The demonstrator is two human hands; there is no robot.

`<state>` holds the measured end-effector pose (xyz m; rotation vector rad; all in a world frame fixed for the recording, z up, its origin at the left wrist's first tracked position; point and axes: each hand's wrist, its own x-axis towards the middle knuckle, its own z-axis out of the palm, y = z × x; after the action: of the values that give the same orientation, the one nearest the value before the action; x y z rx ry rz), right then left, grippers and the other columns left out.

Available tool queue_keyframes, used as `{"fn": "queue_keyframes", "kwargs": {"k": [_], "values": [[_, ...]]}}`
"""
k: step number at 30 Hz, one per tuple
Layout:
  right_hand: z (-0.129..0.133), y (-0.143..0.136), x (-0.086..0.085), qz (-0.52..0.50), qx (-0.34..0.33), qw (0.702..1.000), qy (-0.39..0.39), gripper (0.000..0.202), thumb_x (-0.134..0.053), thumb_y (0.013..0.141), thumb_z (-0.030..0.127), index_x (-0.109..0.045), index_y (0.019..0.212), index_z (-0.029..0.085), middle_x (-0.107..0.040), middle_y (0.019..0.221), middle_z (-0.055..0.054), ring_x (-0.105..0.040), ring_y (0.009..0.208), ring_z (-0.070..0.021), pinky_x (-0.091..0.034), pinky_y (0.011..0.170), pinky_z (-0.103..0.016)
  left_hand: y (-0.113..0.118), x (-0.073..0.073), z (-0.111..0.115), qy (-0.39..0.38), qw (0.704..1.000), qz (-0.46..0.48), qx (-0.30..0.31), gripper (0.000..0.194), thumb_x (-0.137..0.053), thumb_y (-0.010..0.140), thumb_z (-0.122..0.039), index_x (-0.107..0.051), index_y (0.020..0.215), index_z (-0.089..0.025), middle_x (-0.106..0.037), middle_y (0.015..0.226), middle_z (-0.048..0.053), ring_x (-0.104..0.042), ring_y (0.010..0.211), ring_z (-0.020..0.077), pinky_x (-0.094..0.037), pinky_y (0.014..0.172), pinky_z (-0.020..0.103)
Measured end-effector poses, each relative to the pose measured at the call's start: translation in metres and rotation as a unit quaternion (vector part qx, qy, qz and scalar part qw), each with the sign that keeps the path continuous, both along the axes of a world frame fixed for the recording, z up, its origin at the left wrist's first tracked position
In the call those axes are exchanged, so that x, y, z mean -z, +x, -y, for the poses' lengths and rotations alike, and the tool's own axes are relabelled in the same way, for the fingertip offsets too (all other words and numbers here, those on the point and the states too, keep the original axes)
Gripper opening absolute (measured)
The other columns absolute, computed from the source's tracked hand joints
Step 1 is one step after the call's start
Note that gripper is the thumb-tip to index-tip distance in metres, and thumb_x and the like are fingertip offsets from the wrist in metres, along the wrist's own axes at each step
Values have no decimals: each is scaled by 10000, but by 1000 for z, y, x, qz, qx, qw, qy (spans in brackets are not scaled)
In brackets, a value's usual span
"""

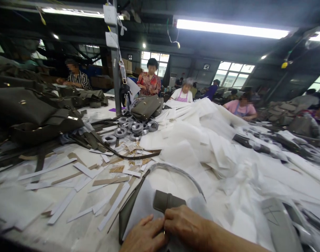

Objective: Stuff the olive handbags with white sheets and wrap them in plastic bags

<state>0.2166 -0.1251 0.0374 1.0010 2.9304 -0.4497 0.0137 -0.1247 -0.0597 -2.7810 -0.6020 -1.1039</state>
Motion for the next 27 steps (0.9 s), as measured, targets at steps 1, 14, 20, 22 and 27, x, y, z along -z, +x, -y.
{"fn": "queue_keyframes", "kwargs": {"k": [1, 14, 20, 22, 27], "values": [[1, 1, 2, 0, 1, 1000, 7, 177, -461, 981, 189, -606, 881, 182, -665, 891, -29, -602, 740, -141, -414, 613, -243, 1, 1, -1, 0, 1000, 0, 2, 191, -512, 973, -413, -594, 941, -243, -663, 1011, -1, -637, 856, 115, -500, 910, 256], [13, -4, 5, 54, -24, 987, 150, 56, -536, 914, 164, -579, 948, 150, -645, 836, -42, -534, 669, -157, -350, 554, -276, -5, 17, -9, 50, 999, 17, 12, 195, -454, 1004, -337, -622, 995, -239, -685, 1094, 8, -625, 1032, 124, -453, 993, 264], [-9, 4, 0, 48, -102, 988, 106, 159, -475, 971, 182, -591, 861, 175, -640, 799, -13, -534, 627, -128, -292, 492, -261, -2, 2, -15, -16, 997, -55, 44, 172, -584, 944, -420, -593, 937, -249, -670, 866, -57, -628, 786, 115, -446, 778, 251], [-11, 3, -2, 47, -109, 987, 105, 203, -452, 980, 187, -593, 833, 178, -639, 783, -9, -533, 615, -127, -291, 491, -265, -1, -2, -16, -17, 996, -82, 42, 190, -646, 903, -427, -585, 905, -247, -652, 802, -67, -606, 711, 116, -411, 685, 257], [-10, 2, 7, 50, -110, 985, 120, 213, -459, 983, 225, -574, 807, 191, -638, 755, 1, -533, 592, -136, -271, 469, -295, 3, 4, -21, -12, 994, -102, 33, 209, -677, 875, -455, -581, 907, -272, -632, 736, -90, -573, 635, 114, -328, 584, 283]]}}
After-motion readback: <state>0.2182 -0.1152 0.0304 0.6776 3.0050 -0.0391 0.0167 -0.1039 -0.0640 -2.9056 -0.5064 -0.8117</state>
